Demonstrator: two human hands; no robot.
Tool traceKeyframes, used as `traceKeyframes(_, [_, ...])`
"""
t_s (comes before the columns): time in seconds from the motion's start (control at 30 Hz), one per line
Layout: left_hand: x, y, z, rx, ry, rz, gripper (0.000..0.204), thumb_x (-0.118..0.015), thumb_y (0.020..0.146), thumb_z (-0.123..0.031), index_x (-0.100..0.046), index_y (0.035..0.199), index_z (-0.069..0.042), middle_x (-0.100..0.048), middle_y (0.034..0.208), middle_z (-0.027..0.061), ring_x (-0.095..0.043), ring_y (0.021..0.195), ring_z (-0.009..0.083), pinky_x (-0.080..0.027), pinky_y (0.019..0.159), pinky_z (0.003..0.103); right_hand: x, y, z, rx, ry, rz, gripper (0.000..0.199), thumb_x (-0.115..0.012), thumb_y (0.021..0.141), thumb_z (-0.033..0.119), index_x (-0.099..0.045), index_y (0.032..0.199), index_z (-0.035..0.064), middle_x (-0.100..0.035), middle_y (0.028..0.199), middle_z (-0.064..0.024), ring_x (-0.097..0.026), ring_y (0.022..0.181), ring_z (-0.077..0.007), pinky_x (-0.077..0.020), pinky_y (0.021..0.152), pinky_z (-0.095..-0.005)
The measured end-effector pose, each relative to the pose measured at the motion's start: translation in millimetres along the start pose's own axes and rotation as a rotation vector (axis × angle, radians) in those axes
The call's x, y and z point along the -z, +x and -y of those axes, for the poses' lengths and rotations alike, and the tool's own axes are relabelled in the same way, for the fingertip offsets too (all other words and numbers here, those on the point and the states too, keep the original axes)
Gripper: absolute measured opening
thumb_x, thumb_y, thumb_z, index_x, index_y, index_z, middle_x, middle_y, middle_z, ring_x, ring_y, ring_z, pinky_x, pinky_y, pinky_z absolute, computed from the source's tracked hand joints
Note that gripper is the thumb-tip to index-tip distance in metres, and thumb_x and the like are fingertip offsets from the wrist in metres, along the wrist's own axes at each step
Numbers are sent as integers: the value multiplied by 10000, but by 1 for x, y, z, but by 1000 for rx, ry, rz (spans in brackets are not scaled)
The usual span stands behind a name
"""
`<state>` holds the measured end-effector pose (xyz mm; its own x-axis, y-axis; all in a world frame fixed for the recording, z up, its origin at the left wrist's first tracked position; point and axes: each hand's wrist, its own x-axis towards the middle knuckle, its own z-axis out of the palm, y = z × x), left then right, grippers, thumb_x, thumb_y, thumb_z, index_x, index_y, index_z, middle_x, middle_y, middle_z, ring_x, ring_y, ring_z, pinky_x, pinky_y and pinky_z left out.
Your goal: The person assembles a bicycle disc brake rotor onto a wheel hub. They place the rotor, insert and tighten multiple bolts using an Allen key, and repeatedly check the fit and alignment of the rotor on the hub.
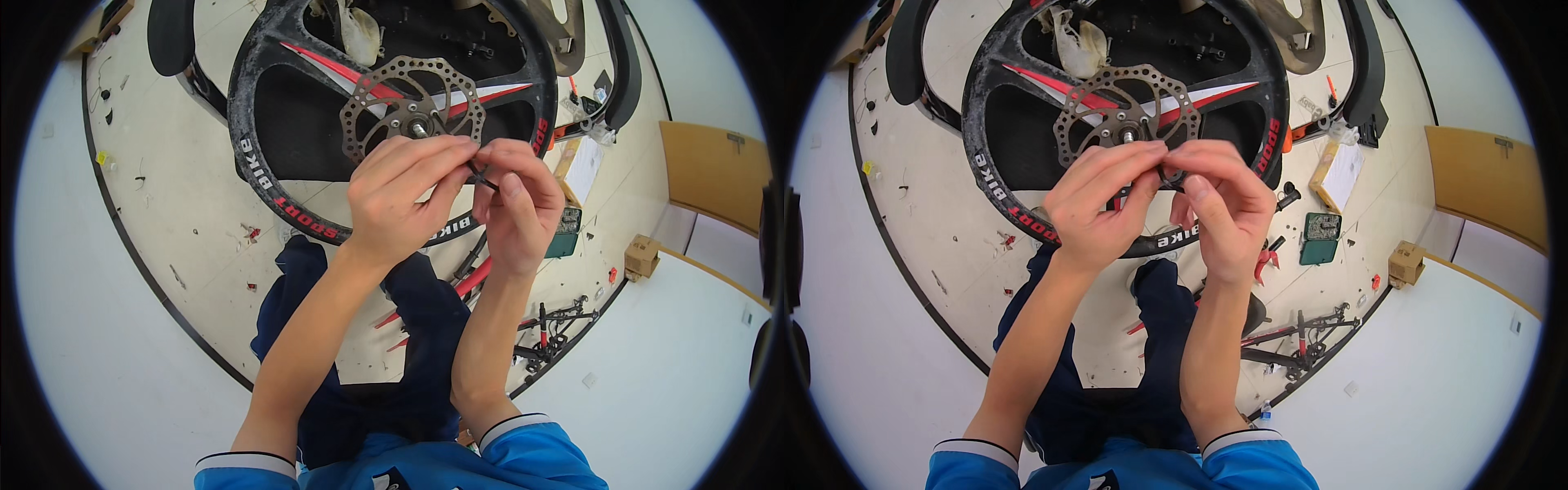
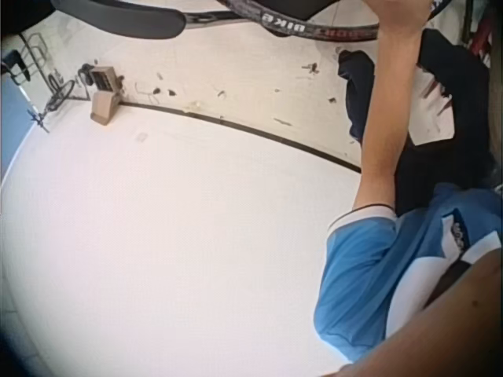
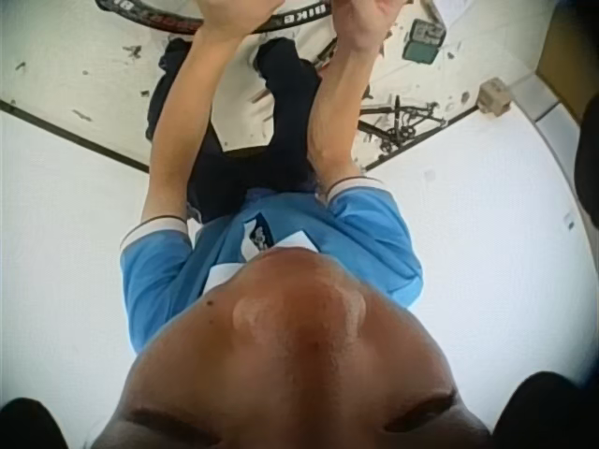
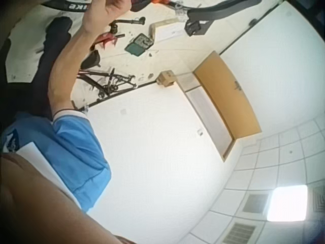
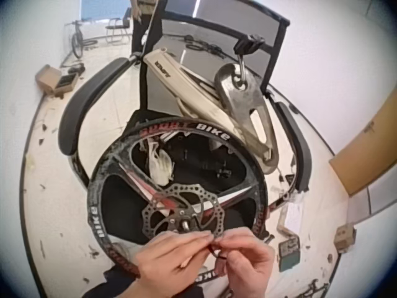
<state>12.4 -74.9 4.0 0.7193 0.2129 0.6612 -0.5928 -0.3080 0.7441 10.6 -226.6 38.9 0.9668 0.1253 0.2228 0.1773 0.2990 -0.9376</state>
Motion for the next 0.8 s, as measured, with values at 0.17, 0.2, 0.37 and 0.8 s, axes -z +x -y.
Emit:
traceKeyframes(0.17, [-1,3,-2,60,20,-9,292,-759,755,118,-781,1018,-8,-786,991,96,-725,778,197,-555,672,266,-17,-7,5,298,-673,-192,229,-813,758,-72,-699,948,-14,-651,976,-100,-584,652,-90,-478,549,-236])
traceKeyframes(0.2, [-2,3,-2,66,18,-15,291,-761,755,116,-781,1018,-8,-787,988,97,-727,778,198,-554,672,266,-16,-9,5,336,-774,-198,230,-825,755,-55,-704,944,-3,-653,939,-88,-574,631,-89,-475,548,-236])
traceKeyframes(0.37, [-5,1,3,23,29,-41,281,-796,748,54,-783,1014,-37,-783,984,77,-719,771,210,-547,685,287,-22,-7,6,422,-1008,-181,203,-847,764,10,-696,900,16,-667,860,-67,-550,577,-111,-439,501,-233])
traceKeyframes(0.8, [-5,1,1,60,27,-17,263,-759,790,86,-780,1035,-9,-791,987,98,-753,847,205,-560,725,272,-35,-12,-7,424,-1024,-217,35,-703,915,-15,-680,913,-42,-640,757,-69,-557,645,-134,-426,550,-260])
